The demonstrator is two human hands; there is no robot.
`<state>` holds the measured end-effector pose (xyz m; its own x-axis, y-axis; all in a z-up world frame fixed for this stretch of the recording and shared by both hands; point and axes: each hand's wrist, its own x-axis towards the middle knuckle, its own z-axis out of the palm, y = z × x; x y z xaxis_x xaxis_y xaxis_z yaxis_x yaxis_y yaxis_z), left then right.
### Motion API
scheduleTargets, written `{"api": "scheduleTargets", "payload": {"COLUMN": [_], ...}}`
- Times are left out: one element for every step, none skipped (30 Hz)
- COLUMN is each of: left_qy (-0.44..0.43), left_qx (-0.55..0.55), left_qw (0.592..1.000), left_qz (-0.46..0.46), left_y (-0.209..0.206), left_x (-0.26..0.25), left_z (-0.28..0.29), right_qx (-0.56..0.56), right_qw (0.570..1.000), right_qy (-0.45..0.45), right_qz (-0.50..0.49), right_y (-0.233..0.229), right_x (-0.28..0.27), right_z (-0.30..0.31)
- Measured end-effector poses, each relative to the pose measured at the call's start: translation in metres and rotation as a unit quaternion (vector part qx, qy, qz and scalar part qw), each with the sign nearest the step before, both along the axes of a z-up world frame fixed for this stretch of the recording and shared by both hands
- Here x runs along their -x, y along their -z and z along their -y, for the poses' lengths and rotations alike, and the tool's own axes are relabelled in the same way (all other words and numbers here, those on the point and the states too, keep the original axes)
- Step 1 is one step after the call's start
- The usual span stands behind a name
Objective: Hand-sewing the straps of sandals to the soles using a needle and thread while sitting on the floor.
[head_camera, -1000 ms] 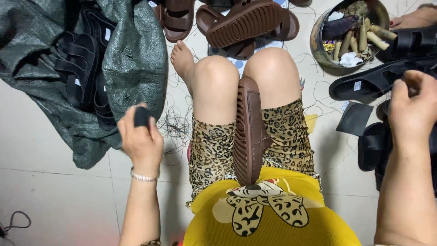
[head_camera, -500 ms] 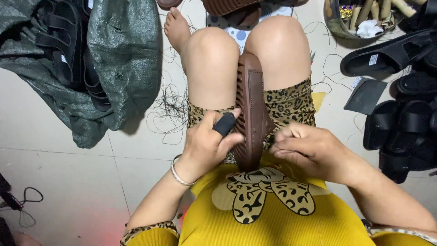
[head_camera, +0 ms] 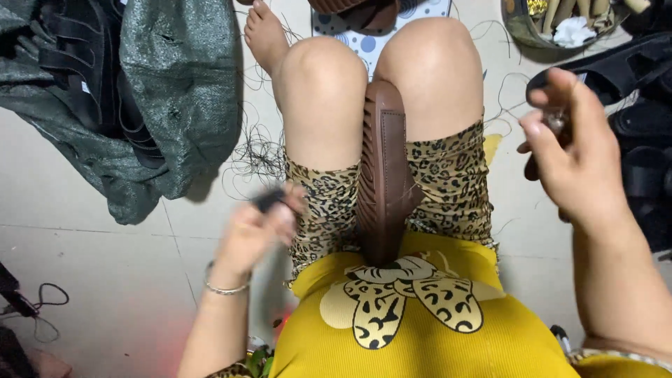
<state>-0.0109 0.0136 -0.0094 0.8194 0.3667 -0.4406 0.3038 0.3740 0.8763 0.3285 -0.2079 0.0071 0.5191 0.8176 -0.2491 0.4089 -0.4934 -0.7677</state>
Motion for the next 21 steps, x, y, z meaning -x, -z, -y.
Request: {"api": "scheduleTargets", "payload": {"left_qy": [-0.153, -0.153, -0.152, -0.146, -0.145, -0.083, -0.021, -0.023, 0.049, 0.124, 0.124, 0.157, 0.190, 0.190, 0.184, 0.176, 0.176, 0.164, 0.152, 0.152, 0.146], "left_qx": [-0.105, -0.106, -0.250, -0.387, -0.387, -0.318, -0.244, -0.247, -0.268, -0.285, -0.285, -0.308, -0.331, -0.330, -0.336, -0.343, -0.342, -0.353, -0.363, -0.362, -0.370], "left_qw": [0.972, 0.971, 0.949, 0.907, 0.907, 0.944, 0.968, 0.967, 0.961, 0.949, 0.949, 0.937, 0.924, 0.924, 0.923, 0.922, 0.922, 0.920, 0.919, 0.919, 0.917], "left_qz": [-0.146, -0.147, -0.119, -0.085, -0.082, -0.016, 0.051, 0.053, 0.055, 0.056, 0.056, 0.044, 0.032, 0.031, 0.036, 0.041, 0.040, 0.039, 0.039, 0.038, 0.037], "left_y": [-0.006, -0.012, -0.019, -0.023, -0.017, -0.014, -0.011, -0.010, -0.010, -0.010, -0.010, -0.011, -0.011, -0.009, -0.007, -0.005, -0.003, -0.001, 0.001, 0.005, 0.009], "left_x": [0.004, -0.006, -0.015, -0.027, -0.039, -0.047, -0.055, -0.060, -0.066, -0.071, -0.074, -0.077, -0.079, -0.079, -0.079, -0.080, -0.080, -0.080, -0.080, -0.080, -0.080], "left_z": [-0.010, -0.008, -0.007, -0.006, -0.002, 0.007, 0.016, 0.017, 0.019, 0.021, 0.019, 0.018, 0.017, 0.017, 0.018, 0.018, 0.020, 0.022, 0.024, 0.025, 0.026], "right_qx": [-0.008, -0.010, -0.026, -0.043, -0.042, 0.031, 0.105, 0.102, 0.050, -0.001, -0.001, -0.014, -0.027, -0.026, 0.004, 0.033, 0.033, 0.060, 0.087, 0.088, 0.064], "right_qw": [0.991, 0.991, 0.987, 0.977, 0.977, 0.974, 0.964, 0.964, 0.969, 0.971, 0.971, 0.966, 0.960, 0.960, 0.952, 0.941, 0.941, 0.920, 0.896, 0.895, 0.880], "right_qy": [-0.052, -0.052, -0.130, -0.204, -0.201, -0.223, -0.244, -0.246, -0.242, -0.235, -0.234, -0.248, -0.262, -0.262, -0.280, -0.297, -0.297, -0.327, -0.356, -0.357, -0.362], "right_qz": [0.126, 0.125, 0.088, 0.051, 0.054, 0.032, 0.011, 0.014, 0.029, 0.041, 0.041, 0.067, 0.092, 0.090, 0.124, 0.158, 0.157, 0.205, 0.253, 0.252, 0.302], "right_y": [-0.008, -0.004, -0.001, 0.002, -0.002, -0.008, -0.013, -0.014, -0.015, -0.017, -0.016, -0.016, -0.016, -0.019, -0.022, -0.024, -0.030, -0.036, -0.041, -0.042, -0.042], "right_x": [-0.002, 0.007, 0.016, 0.025, 0.034, 0.043, 0.053, 0.055, 0.056, 0.059, 0.058, 0.057, 0.056, 0.056, 0.057, 0.056, 0.057, 0.057, 0.058, 0.060, 0.061], "right_z": [0.004, 0.006, 0.008, 0.011, 0.004, -0.001, -0.007, -0.011, -0.014, -0.016, -0.018, -0.018, -0.019, -0.019, -0.019, -0.019, -0.022, -0.025, -0.027, -0.032, -0.036]}}
